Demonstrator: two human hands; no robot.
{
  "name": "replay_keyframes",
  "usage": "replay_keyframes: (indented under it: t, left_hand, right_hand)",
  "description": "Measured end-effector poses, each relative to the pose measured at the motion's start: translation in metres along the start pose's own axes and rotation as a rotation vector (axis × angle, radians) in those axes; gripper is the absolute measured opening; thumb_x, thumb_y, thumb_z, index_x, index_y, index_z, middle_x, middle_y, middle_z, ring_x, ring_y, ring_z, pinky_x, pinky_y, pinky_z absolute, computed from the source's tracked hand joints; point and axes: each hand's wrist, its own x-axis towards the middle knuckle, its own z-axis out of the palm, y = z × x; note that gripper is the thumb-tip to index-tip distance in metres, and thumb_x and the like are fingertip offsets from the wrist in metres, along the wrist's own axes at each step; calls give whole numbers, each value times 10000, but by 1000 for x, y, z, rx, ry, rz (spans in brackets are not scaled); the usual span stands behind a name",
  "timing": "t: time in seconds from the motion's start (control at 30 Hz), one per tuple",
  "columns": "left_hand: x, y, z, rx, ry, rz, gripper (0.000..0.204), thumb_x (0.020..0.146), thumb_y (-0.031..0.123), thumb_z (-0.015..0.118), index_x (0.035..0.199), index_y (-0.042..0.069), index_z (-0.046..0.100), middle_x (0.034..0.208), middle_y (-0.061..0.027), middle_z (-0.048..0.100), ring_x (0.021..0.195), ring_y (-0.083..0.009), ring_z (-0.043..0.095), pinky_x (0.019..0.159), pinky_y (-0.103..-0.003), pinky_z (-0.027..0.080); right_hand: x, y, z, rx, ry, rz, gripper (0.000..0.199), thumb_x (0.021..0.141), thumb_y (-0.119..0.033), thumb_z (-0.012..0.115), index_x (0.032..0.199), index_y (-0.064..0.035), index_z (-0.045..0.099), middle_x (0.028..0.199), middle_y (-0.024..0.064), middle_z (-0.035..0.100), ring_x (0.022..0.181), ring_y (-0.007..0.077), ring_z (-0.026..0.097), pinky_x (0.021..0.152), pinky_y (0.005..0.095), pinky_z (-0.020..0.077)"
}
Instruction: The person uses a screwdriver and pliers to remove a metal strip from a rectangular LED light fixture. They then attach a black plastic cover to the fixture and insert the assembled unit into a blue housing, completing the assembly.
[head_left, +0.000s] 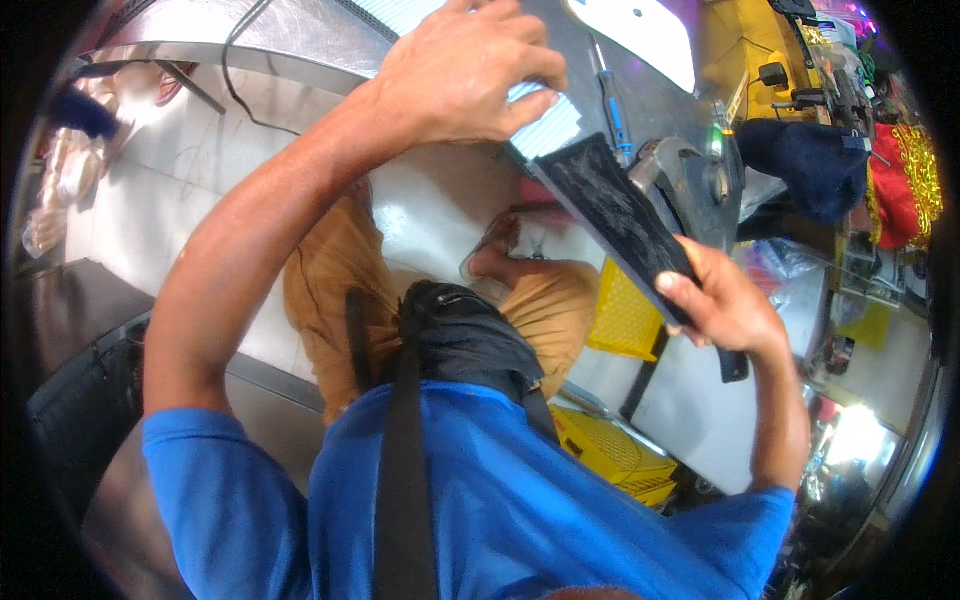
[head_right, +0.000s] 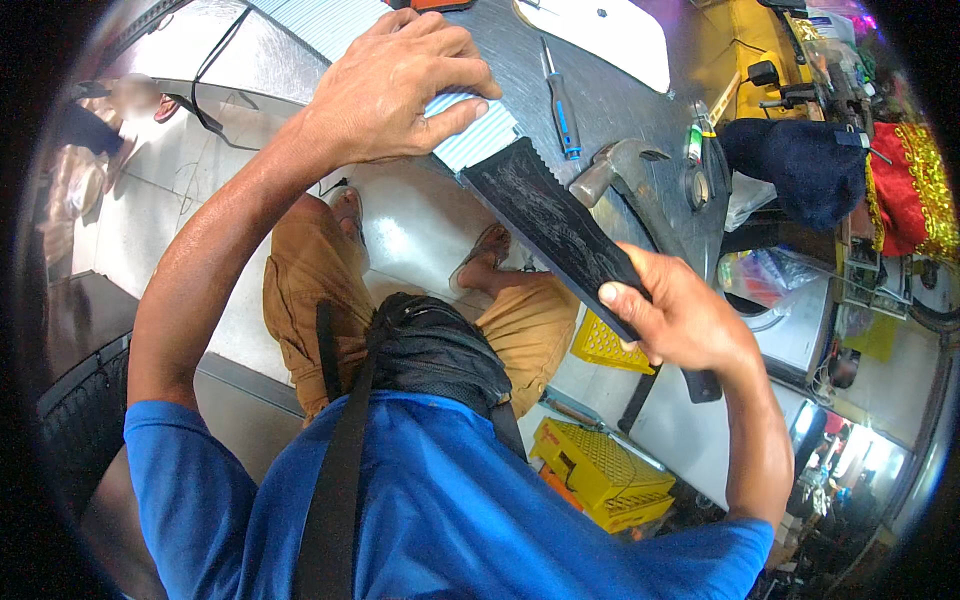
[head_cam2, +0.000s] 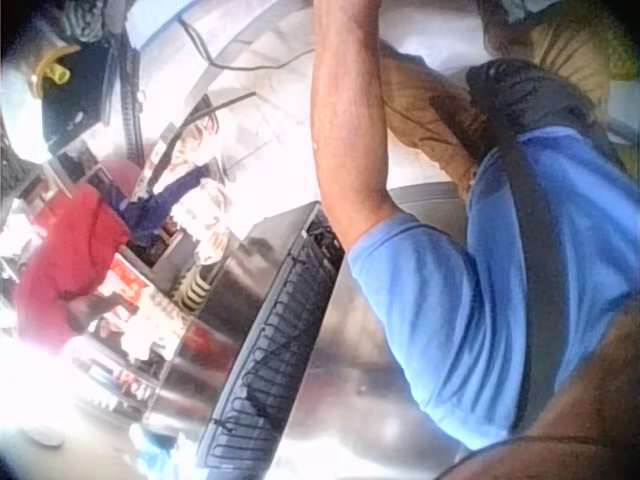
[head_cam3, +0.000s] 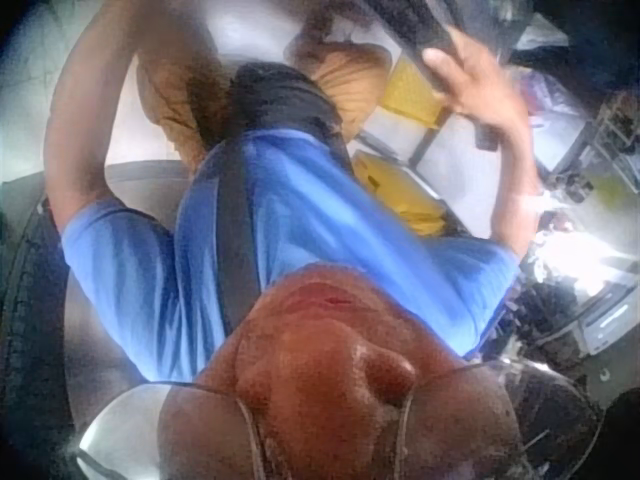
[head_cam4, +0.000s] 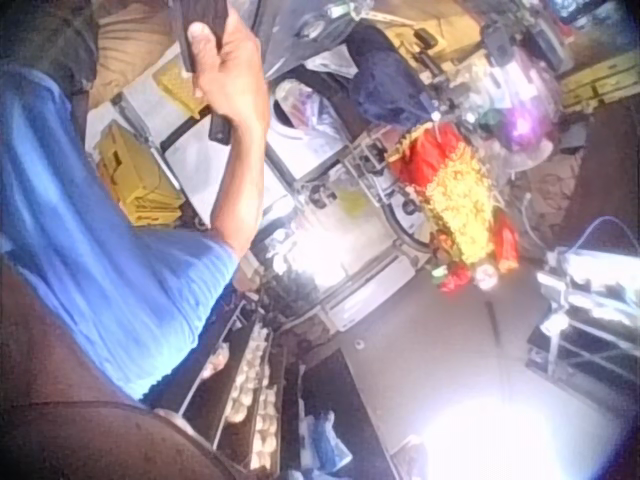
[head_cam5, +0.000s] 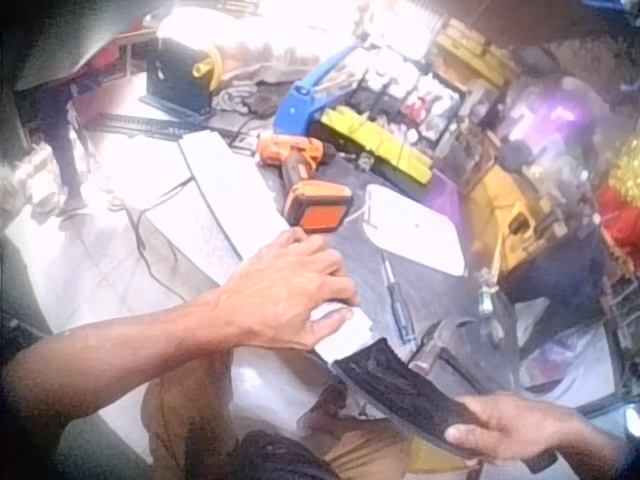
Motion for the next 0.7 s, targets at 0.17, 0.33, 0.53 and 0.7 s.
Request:
replay_keyframes:
  t: [0.17, 0.33, 0.53, 0.7]
  left_hand:
    - [-11, -3, 15, 174, 103, 7, 205, 952, 339, 649, 1097, 235, 750, 1048, -5, 657, 1107, -225, 586, 1059, -472, 422]
    - [-12, -4, 16, 179, 84, 13, 212, 967, 350, 635, 1110, 241, 747, 1059, -6, 656, 1124, -220, 581, 1058, -468, 420]
    - [-12, -8, 21, 221, 87, 24, 217, 989, 369, 613, 1119, 254, 743, 1060, -3, 653, 1124, -220, 579, 1066, -471, 417]
    - [-12, -6, 18, 200, 59, 2, 221, 986, 370, 615, 1120, 250, 743, 1058, -7, 653, 1128, -222, 579, 1068, -479, 418]
  right_hand:
    - [-7, 5, -2, -283, 5, -205, 237, 1023, -269, 604, 1052, -35, 580, 629, 178, 479, 560, 344, 578, 565, 458, 441]
    - [-24, 15, 28, -319, 216, -269, 180, 1001, -200, 619, 974, -36, 551, 673, 229, 531, 669, 484, 563, 596, 511, 436]
    - [-14, 20, 43, -347, 414, -220, 191, 1006, -196, 612, 965, -35, 519, 685, 241, 549, 693, 491, 578, 607, 530, 435]
    - [-8, 21, 45, -455, 473, -271, 151, 1001, -172, 612, 994, -48, 526, 732, 223, 593, 703, 477, 614, 614, 535, 471]
